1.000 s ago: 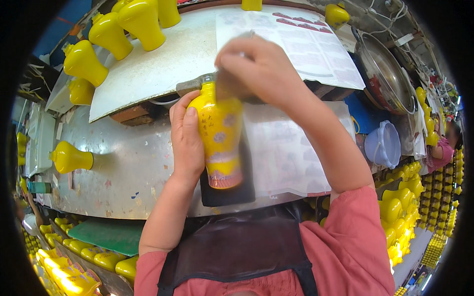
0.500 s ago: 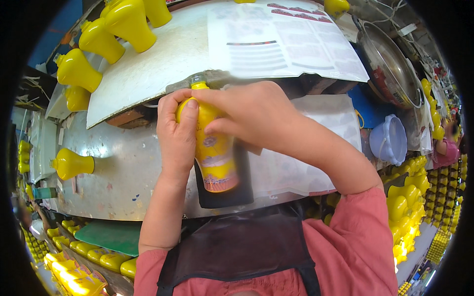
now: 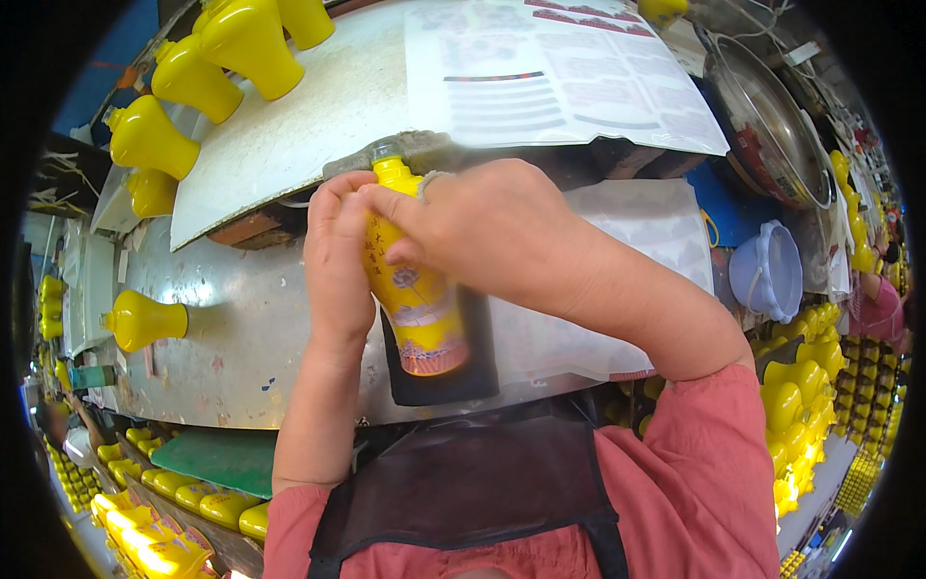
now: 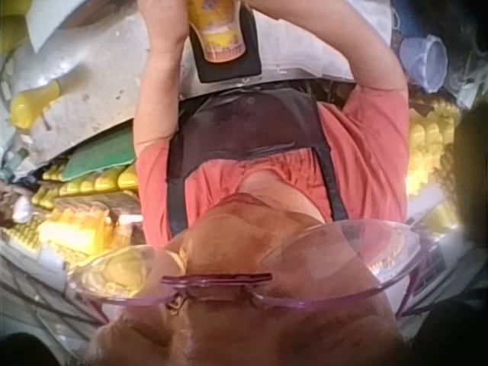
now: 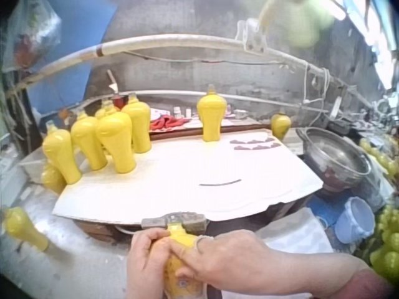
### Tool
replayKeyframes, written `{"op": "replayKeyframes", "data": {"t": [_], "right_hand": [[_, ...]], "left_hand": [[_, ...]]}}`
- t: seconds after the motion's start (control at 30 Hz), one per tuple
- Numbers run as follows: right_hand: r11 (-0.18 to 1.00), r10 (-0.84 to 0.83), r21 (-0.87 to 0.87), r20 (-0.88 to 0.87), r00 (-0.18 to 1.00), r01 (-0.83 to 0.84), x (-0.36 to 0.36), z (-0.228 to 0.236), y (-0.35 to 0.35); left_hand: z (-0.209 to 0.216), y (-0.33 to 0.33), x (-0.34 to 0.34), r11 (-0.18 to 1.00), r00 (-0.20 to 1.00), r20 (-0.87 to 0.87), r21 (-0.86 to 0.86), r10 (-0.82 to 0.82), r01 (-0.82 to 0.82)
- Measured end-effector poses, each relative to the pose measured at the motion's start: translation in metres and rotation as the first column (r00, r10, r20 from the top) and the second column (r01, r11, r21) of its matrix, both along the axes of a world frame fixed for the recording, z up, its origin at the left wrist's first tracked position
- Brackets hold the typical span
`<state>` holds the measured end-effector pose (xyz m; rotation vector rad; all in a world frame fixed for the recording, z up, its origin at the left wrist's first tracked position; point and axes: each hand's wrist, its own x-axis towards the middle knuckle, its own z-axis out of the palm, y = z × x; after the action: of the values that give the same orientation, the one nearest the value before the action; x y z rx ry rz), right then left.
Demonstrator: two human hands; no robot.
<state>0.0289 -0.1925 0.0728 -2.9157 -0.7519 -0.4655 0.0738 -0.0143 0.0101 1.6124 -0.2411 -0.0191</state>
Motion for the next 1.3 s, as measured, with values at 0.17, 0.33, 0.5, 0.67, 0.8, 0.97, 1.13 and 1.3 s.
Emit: {"op": "replayKeyframes", "data": {"t": [0.17, 0.33, 0.5, 0.67, 0.8, 0.97, 1.13, 1.3], "right_hand": [[0.960, 0.033, 0.273, 0.079, 0.996, -0.054, 0.001, -0.016, -0.004], [0.977, 0.069, 0.195, 0.092, 0.993, -0.086, -0.003, -0.017, -0.006], [0.998, 0.055, 0.041, 0.006, 0.998, -0.055, -0.002, -0.004, -0.003], [0.998, 0.022, 0.059, -0.085, 0.996, -0.017, 0.000, 0.001, 0.000], [0.963, -0.062, 0.240, -0.232, 0.971, 0.118, -0.003, -0.003, -0.002], [0.956, -0.069, 0.261, -0.239, 0.969, 0.133, -0.003, -0.008, -0.006], [0.952, -0.064, 0.273, -0.251, 0.966, 0.134, -0.001, -0.009, -0.007], [0.943, -0.068, 0.297, -0.261, 0.963, 0.148, 0.000, -0.010, -0.008]], "left_hand": [[0.005, -0.003, -0.001, 0.975, 0.975, 0.222, 0.209, 0.026, -0.074], [0.001, -0.002, 0.000, 0.982, 0.977, 0.207, 0.171, 0.041, -0.077], [-0.005, -0.002, 0.002, 0.990, 0.976, 0.214, 0.124, 0.046, -0.074], [0.000, -0.001, 0.001, 1.000, 0.996, 0.084, 0.018, 0.013, -0.015], [0.005, -0.004, -0.001, 0.964, 0.966, 0.259, 0.250, 0.021, -0.088], [0.003, -0.005, 0.001, 0.981, 0.978, 0.203, 0.177, 0.047, -0.084], [-0.008, -0.003, 0.000, 0.998, 0.994, 0.093, 0.003, 0.063, -0.063], [-0.019, 0.001, -0.011, 0.999, 0.980, 0.200, -0.034, -0.010, 0.017]]}}
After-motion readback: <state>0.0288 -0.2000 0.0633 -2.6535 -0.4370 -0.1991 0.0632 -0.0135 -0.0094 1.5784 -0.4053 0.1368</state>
